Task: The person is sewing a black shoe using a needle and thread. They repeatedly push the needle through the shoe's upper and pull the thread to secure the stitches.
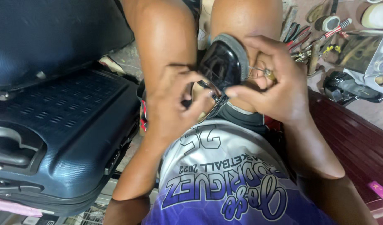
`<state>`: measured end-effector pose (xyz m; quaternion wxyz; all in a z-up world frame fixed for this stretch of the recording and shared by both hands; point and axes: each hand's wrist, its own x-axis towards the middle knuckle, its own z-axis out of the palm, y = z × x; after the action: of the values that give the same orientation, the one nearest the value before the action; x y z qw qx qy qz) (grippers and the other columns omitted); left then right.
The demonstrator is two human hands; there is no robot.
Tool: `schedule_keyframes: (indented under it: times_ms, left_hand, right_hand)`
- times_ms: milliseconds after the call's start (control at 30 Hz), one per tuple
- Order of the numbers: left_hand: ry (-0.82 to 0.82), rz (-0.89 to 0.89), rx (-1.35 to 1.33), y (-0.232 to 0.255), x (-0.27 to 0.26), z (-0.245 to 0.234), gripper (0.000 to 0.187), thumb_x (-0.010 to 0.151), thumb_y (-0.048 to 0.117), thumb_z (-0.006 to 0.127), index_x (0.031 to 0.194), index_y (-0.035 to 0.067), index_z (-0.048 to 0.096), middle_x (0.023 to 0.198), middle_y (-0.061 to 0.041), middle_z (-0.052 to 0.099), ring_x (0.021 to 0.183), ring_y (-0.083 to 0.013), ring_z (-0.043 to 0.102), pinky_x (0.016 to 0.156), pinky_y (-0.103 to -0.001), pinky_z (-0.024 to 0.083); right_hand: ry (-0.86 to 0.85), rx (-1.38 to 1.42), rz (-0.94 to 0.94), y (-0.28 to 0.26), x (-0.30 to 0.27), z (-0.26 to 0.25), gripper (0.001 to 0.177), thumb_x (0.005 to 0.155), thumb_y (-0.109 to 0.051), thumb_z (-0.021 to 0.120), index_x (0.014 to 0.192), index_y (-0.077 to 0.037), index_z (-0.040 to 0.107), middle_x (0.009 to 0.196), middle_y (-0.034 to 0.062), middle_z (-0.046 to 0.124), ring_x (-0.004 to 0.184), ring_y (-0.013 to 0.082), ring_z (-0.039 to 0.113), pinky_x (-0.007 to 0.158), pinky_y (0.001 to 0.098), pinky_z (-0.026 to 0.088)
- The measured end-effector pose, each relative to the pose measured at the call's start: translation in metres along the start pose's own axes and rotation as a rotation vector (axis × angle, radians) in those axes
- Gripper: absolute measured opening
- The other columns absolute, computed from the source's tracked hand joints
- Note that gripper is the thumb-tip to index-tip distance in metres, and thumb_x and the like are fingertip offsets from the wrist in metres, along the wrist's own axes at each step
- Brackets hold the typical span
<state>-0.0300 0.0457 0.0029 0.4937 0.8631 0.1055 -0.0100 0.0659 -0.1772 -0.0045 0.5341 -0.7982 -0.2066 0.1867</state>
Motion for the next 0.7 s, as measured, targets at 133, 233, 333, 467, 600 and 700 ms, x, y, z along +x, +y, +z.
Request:
schedule_keyframes:
  times_ms: [133, 233, 333, 467, 600, 700]
  left_hand:
    - [0.036, 0.035, 0.038, 0.001, -0.003, 0.012, 0.03, 0.089, 0.017, 0.084, 0.115, 0.009, 0.071, 0.108, -0.008, 0.063, 0.078, -0.0155, 0.065, 0.069, -0.03, 0.054]
    - [-0.023, 0.007, -0.291, -0.005, -0.009, 0.01, 0.011, 0.098, 0.009, 0.073, 0.109, 0.007, 0.069, 0.111, -0.006, 0.065, 0.076, -0.0086, 0.063, 0.068, -0.024, 0.052]
    - [-0.076, -0.101, -0.594, -0.014, -0.006, 0.0, 0.009, 0.103, 0.009, 0.067, 0.095, 0.004, 0.063, 0.095, 0.0, 0.062, 0.072, -0.0019, 0.054, 0.065, -0.02, 0.044]
    - [-0.004, -0.246, -0.516, -0.019, -0.008, -0.012, 0.033, 0.091, 0.007, 0.076, 0.073, 0.008, 0.048, 0.064, 0.005, 0.043, 0.061, 0.0001, 0.035, 0.054, -0.023, 0.027]
    - [0.07, -0.107, -0.295, -0.028, -0.003, -0.009, 0.059, 0.087, 0.008, 0.086, 0.061, 0.009, 0.033, 0.055, 0.005, 0.034, 0.054, -0.0016, 0.03, 0.047, -0.026, 0.023]
    - [0.127, -0.044, -0.25, -0.04, -0.006, -0.002, 0.06, 0.09, 0.008, 0.085, 0.062, 0.008, 0.033, 0.056, 0.002, 0.031, 0.054, -0.0052, 0.027, 0.049, -0.028, 0.023]
  right_hand:
    - [-0.006, -0.085, 0.039, -0.002, 0.006, 0.012, 0.059, 0.088, -0.01, 0.094, 0.137, 0.0, 0.061, 0.094, -0.0005, 0.068, 0.069, 0.0026, 0.049, 0.063, 0.0176, 0.043]
    - [0.02, -0.137, 0.088, -0.002, 0.006, 0.014, 0.063, 0.086, -0.012, 0.096, 0.139, -0.002, 0.063, 0.093, -0.0005, 0.063, 0.069, 0.0018, 0.051, 0.065, 0.0195, 0.042]
    - [0.05, -0.138, 0.1, -0.002, 0.004, 0.017, 0.067, 0.086, -0.014, 0.096, 0.142, -0.003, 0.061, 0.088, -0.0021, 0.059, 0.069, 0.0013, 0.049, 0.067, 0.0194, 0.043]
    - [0.052, -0.238, 0.082, -0.007, 0.0, 0.02, 0.064, 0.085, -0.015, 0.097, 0.137, -0.004, 0.061, 0.08, -0.002, 0.057, 0.069, 0.0029, 0.05, 0.064, 0.0196, 0.044]
    - [0.073, -0.331, 0.047, -0.01, 0.004, 0.025, 0.068, 0.082, -0.018, 0.099, 0.138, -0.006, 0.061, 0.075, -0.0018, 0.054, 0.067, 0.0045, 0.051, 0.065, 0.0221, 0.046]
    - [0.088, -0.342, 0.031, -0.009, 0.008, 0.031, 0.066, 0.083, -0.018, 0.099, 0.137, -0.006, 0.061, 0.073, -0.0017, 0.054, 0.065, 0.0047, 0.052, 0.064, 0.022, 0.046]
